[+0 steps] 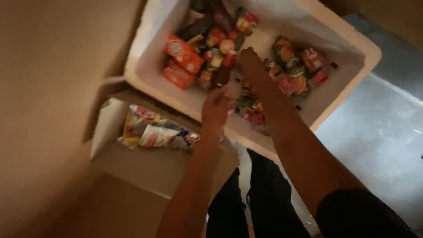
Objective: Take canned goods from a container and place them onto the designated shelves in a grocery store.
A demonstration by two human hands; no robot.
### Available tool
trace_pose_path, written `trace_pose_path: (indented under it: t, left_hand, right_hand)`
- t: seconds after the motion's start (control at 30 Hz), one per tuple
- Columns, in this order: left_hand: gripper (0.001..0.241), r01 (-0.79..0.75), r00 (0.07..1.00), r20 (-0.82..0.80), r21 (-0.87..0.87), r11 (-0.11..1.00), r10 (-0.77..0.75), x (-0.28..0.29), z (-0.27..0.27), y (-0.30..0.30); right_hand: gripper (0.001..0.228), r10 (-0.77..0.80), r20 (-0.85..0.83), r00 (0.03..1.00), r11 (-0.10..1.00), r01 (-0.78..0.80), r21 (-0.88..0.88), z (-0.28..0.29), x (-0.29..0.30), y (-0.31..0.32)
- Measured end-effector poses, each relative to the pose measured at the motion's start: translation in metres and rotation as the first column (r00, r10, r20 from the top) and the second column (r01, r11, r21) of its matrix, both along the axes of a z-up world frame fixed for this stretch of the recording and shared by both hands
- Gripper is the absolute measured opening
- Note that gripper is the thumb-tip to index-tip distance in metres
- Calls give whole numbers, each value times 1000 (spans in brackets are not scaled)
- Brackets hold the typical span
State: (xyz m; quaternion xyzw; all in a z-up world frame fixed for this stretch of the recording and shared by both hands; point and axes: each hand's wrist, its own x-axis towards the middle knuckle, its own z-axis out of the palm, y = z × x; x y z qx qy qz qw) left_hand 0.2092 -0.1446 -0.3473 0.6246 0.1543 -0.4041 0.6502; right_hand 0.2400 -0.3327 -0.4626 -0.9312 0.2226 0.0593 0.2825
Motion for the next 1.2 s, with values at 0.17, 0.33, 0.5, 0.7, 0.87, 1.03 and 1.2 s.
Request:
trace_pose_path:
  t: [0.17,0.33,0.5,0.7,0.87,1.03,1.2]
  left_hand:
    - [35,-21,993,117,-48,999,27,39,-6,2]
    - [39,-56,997,41,-91,994,60,-4,-42,6]
    - [44,-101,993,44,-168,981,110,-36,-107,12]
    - [60,-35,999,20,-352,935,45,-54,122,9]
    - [62,67,954,298,-360,931,46,-93,330,43]
    - [58,130,877,471,-417,900,92,-136,488,75]
    - [84,264,746,636,-556,788,199,-183,602,98]
  right_hand:
    - [48,-25,127,992,1000,23,18,0,34,6]
    - [54,-45,61,997,999,43,33,-37,-36,10]
    - [56,-128,109,986,976,106,188,24,-92,-8]
    - [52,-234,237,943,640,-34,768,251,-160,11]
    - [55,-284,147,947,287,-62,956,440,-212,48]
    - [57,-314,253,915,139,-219,966,588,-249,77]
    - [56,-263,589,764,304,-514,802,676,-273,87]
